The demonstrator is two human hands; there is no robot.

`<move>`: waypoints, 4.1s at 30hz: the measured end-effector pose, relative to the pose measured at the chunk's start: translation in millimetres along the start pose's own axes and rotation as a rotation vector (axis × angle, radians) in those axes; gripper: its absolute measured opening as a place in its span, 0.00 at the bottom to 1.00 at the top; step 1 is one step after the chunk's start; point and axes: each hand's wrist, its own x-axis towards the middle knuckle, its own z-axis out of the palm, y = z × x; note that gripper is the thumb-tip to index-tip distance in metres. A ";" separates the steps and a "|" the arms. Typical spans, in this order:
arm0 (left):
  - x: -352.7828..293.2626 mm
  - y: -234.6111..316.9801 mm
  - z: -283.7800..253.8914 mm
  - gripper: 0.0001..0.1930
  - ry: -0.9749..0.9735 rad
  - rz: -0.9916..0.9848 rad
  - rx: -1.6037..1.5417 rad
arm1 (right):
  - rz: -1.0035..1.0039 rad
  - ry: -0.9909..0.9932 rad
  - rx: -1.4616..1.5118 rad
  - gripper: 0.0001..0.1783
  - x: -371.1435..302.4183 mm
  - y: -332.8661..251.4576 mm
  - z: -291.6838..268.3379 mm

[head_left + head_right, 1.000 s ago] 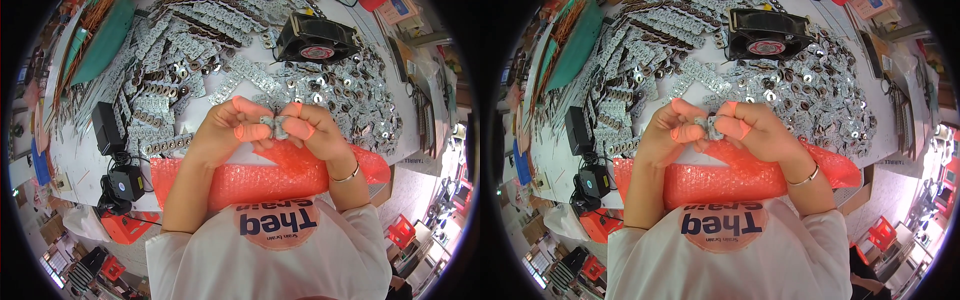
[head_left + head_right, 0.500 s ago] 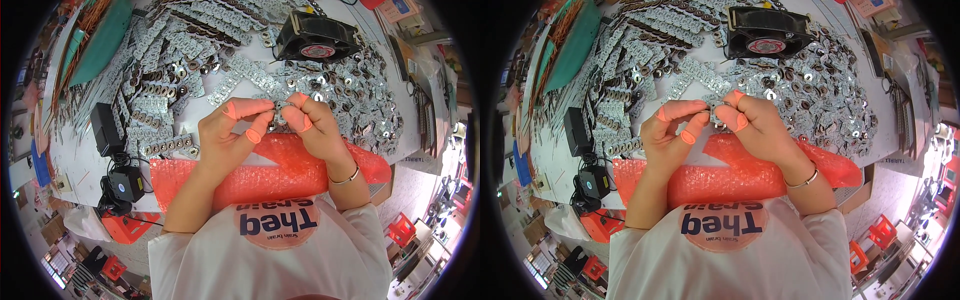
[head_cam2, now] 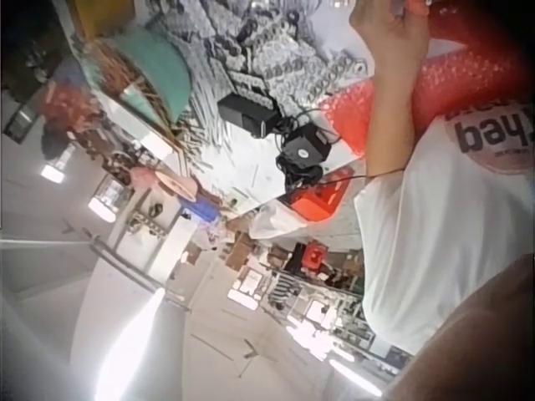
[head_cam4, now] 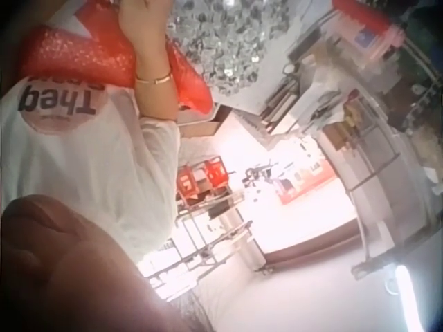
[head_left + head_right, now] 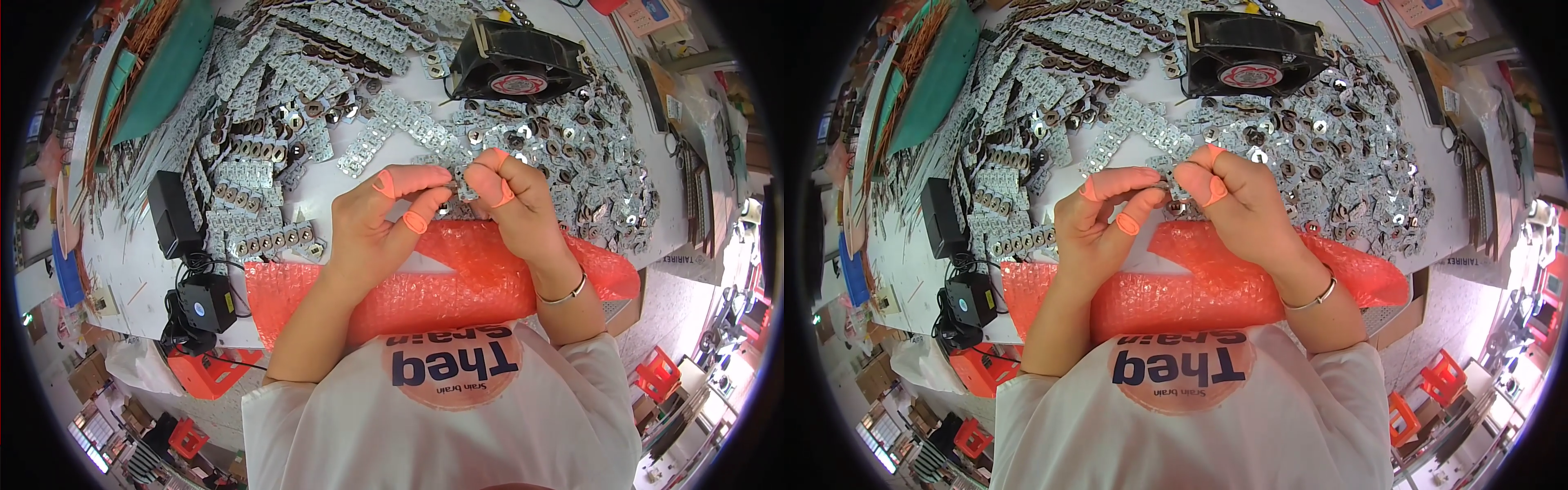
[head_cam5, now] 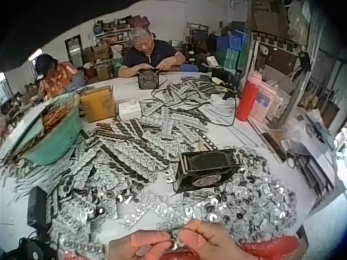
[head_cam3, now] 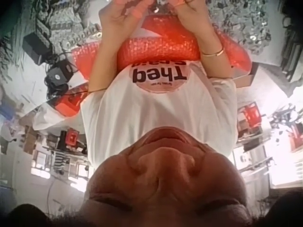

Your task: Assembling or inspecting small metal rings and washers at a factory workstation.

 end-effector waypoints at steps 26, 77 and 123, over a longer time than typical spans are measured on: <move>4.3 10.9 -2.4 0.11 -0.016 -0.444 -0.620 | 0.198 -0.029 0.009 0.08 2.1 -17.4 -5.5; 15.3 -6.0 2.5 0.32 0.254 -0.440 -0.501 | -0.460 0.030 -0.539 0.06 15.4 -1.0 0.7; 8.6 6.3 -30.5 0.10 -0.214 -0.190 0.102 | -0.185 -0.189 -0.295 0.07 5.5 -12.1 -20.7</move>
